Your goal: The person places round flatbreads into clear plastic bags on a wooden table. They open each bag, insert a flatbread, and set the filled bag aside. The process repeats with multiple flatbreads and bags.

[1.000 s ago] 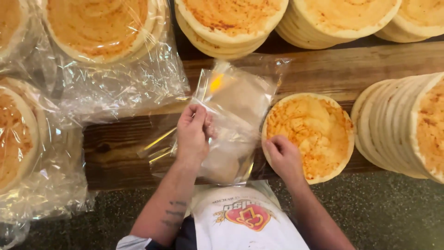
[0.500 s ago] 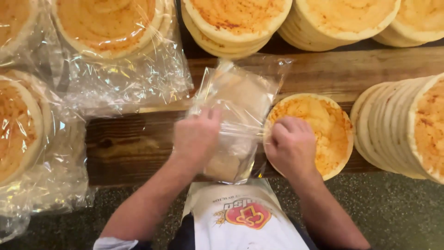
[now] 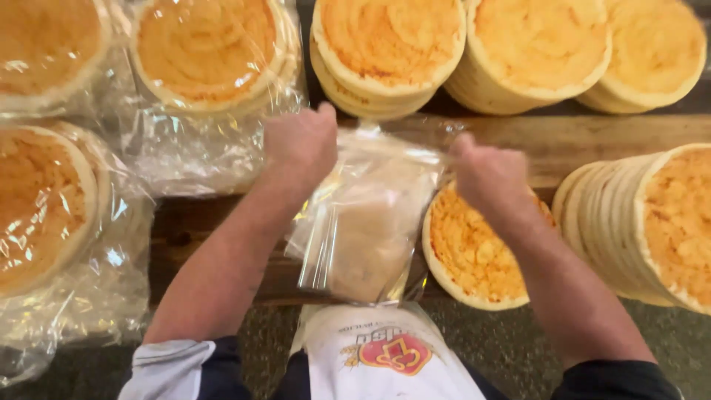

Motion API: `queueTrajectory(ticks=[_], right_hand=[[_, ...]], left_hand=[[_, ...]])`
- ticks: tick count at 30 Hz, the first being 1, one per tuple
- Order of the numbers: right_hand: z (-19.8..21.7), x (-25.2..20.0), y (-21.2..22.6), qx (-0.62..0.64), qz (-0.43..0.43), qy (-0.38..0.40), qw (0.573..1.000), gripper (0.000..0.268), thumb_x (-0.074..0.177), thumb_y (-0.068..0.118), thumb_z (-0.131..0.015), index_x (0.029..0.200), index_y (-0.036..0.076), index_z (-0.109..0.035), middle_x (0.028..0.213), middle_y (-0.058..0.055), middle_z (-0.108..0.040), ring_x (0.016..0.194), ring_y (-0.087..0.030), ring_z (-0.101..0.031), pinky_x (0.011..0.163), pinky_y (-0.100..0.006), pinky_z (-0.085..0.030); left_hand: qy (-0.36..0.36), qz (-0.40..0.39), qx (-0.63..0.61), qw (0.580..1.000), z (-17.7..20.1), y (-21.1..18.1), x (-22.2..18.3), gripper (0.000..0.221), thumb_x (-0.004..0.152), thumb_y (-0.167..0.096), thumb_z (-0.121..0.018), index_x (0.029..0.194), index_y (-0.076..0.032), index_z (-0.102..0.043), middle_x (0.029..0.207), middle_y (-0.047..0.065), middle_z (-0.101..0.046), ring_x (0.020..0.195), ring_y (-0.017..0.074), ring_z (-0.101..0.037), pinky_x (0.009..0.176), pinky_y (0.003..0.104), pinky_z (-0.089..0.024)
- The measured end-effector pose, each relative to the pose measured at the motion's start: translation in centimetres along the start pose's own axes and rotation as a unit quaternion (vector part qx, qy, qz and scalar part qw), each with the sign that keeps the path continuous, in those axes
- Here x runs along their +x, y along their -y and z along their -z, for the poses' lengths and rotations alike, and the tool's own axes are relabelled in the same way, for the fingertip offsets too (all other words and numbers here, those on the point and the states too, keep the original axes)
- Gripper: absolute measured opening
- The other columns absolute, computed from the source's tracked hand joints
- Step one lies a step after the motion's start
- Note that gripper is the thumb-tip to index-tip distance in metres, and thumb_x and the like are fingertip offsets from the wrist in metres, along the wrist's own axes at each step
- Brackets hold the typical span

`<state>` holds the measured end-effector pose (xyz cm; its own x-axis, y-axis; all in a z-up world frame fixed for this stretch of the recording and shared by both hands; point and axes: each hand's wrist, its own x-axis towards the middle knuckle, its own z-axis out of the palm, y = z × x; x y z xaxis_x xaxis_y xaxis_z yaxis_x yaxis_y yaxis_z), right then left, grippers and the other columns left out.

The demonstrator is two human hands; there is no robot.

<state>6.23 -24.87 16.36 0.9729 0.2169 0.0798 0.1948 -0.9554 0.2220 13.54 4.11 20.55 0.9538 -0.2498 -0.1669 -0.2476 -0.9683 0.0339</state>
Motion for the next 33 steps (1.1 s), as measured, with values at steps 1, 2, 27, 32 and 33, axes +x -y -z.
queueTrajectory(ticks=[1,2,27,32,33], right_hand=[[5.5,1.4,-0.3,0.005,-0.073,0.112,0.991,0.017,0.097,0.034,-0.056,0.101,0.018,-0.054,0.063,0.0,-0.058,0.055,-0.02,-0.055,0.048,-0.036,-0.044],[11.2,2.5,-0.8,0.012,-0.149,0.219,0.964,0.031,0.111,0.042,-0.054,0.102,0.012,-0.056,0.067,0.006,-0.051,0.05,-0.006,-0.037,0.04,-0.024,-0.034],[-13.6,-6.6,-12.1,0.172,-0.172,0.207,0.948,0.1,0.067,0.05,-0.086,0.151,0.011,-0.048,0.141,-0.023,-0.056,0.133,-0.045,-0.053,0.104,-0.06,-0.049],[-8.4,-5.7,-14.1,0.284,-0.129,0.214,0.926,0.046,0.071,0.035,-0.075,0.108,0.008,-0.075,0.107,-0.022,-0.073,0.111,-0.045,-0.066,0.099,-0.054,-0.053],[-6.7,-7.3,-14.9,0.284,-0.134,0.214,0.925,0.046,0.071,0.035,-0.075,0.108,0.008,-0.075,0.107,-0.022,-0.073,0.111,-0.045,-0.066,0.099,-0.054,-0.053]], left_hand=[[0.021,0.055,0.026,0.998,3.7,-0.2,-0.2,0.023,0.097,-0.019,-0.045,0.116,-0.015,-0.056,0.084,0.009,-0.07,0.079,0.0339,-0.073,0.062,0.051,-0.054],[0.042,0.11,0.051,0.992,7.2,-0.5,-0.5,0.028,0.107,-0.019,-0.035,0.125,-0.015,-0.055,0.088,0.007,-0.068,0.079,0.0266,-0.07,0.061,0.041,-0.055],[-0.327,-0.286,0.018,0.901,-14.8,-5.2,-11.8,0.014,0.102,-0.017,-0.054,0.106,-0.013,-0.067,0.114,0.01,-0.067,0.125,0.0287,-0.059,0.112,0.07,-0.034],[-0.288,-0.323,0.027,0.901,-16.5,-5.0,-10.2,0.01,0.083,-0.002,-0.066,0.08,-0.009,-0.072,0.083,0.013,-0.065,0.093,0.0334,-0.063,0.102,0.071,-0.045],[-0.288,-0.328,0.026,0.899,-17.8,-4.7,-9.6,0.01,0.083,-0.002,-0.066,0.08,-0.009,-0.072,0.083,0.013,-0.065,0.093,0.0334,-0.063,0.102,0.071,-0.045]])
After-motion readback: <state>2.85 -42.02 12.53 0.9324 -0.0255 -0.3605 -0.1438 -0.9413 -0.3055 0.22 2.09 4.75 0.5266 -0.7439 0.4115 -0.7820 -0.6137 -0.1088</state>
